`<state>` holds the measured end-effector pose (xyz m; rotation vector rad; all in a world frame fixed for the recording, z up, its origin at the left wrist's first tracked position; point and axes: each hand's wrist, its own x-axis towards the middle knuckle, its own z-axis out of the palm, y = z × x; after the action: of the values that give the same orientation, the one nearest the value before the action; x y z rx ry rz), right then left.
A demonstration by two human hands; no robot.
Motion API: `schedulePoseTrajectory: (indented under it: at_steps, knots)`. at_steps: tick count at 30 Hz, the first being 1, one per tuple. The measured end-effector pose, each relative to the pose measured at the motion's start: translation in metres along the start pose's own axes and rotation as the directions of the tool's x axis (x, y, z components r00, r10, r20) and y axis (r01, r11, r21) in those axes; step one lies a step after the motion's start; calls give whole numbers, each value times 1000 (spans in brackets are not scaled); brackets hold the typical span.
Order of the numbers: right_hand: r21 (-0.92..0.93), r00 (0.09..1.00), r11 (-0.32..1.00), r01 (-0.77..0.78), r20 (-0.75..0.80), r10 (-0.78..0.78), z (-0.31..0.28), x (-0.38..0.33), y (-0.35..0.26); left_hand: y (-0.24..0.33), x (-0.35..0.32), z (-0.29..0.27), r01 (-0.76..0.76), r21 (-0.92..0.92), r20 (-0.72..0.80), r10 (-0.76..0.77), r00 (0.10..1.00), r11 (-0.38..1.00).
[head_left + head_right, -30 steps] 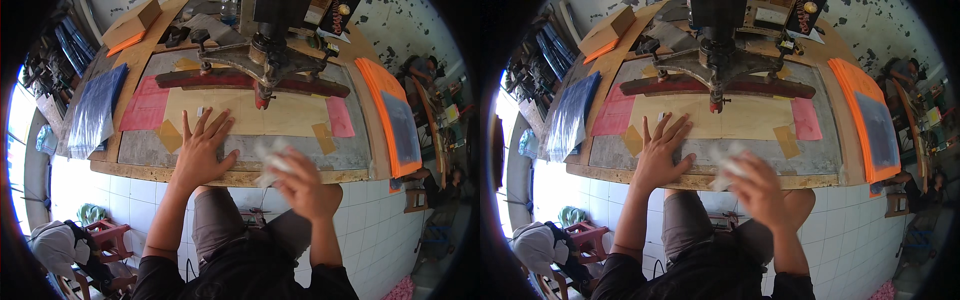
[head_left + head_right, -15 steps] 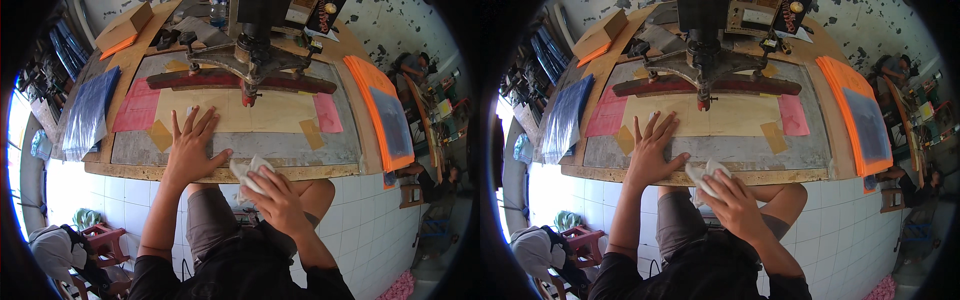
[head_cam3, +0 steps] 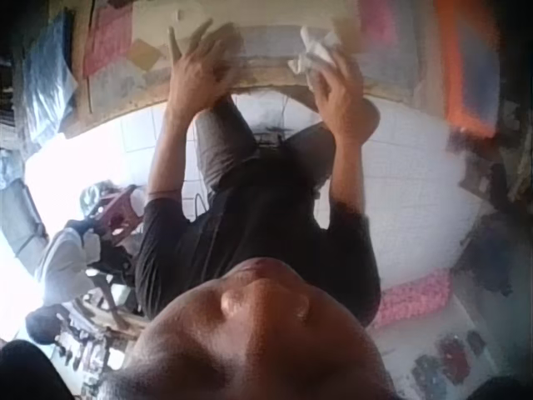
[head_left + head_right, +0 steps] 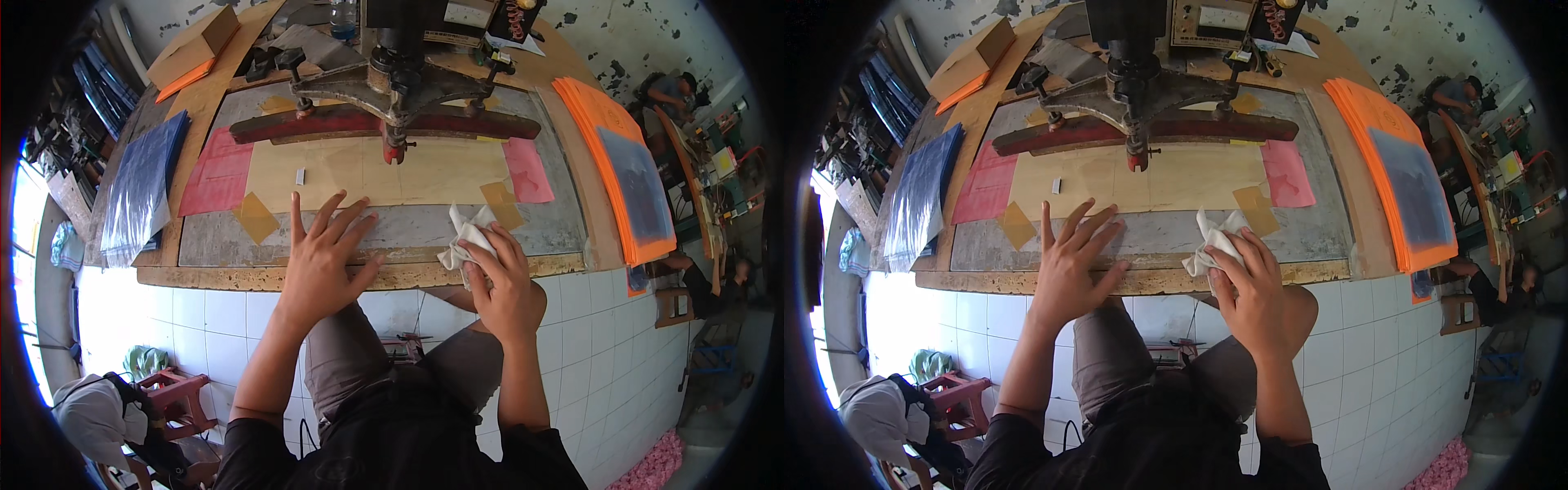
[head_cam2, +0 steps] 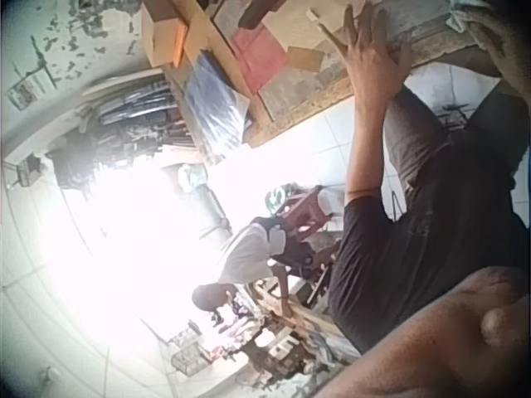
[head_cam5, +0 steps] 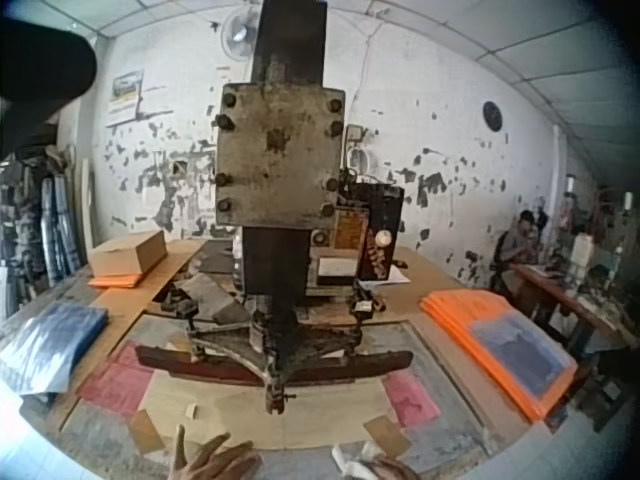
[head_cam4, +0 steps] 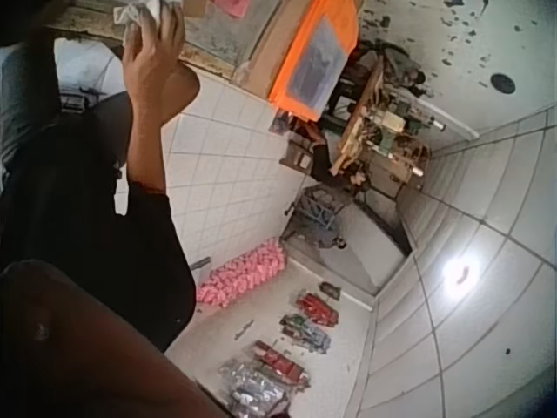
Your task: The person wipes a industrial printing or stamping workstation using a white cloth, cleaning various surfaces and components by hand.
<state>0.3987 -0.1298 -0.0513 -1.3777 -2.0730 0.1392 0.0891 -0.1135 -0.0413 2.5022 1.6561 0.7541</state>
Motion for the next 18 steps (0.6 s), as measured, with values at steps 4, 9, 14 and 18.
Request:
schedulePoseTrajectory:
  at_steps: [4,9,14,18]
  knots:
    - [-2,993,993,120,15,-120,24,-8,-27,4,2,3,63,9,26,-63,998,998]
    - [99,943,940,327,23,-331,54,-23,-56,0,3,9,21,60,21,-22,1000,998]
    - [50,946,947,318,46,-320,8,-19,7,3,0,7,56,43,13,-56,998,998]
    - [-67,990,998,15,-136,-24,-4,-25,27,7,2,5,53,48,11,-54,999,997]
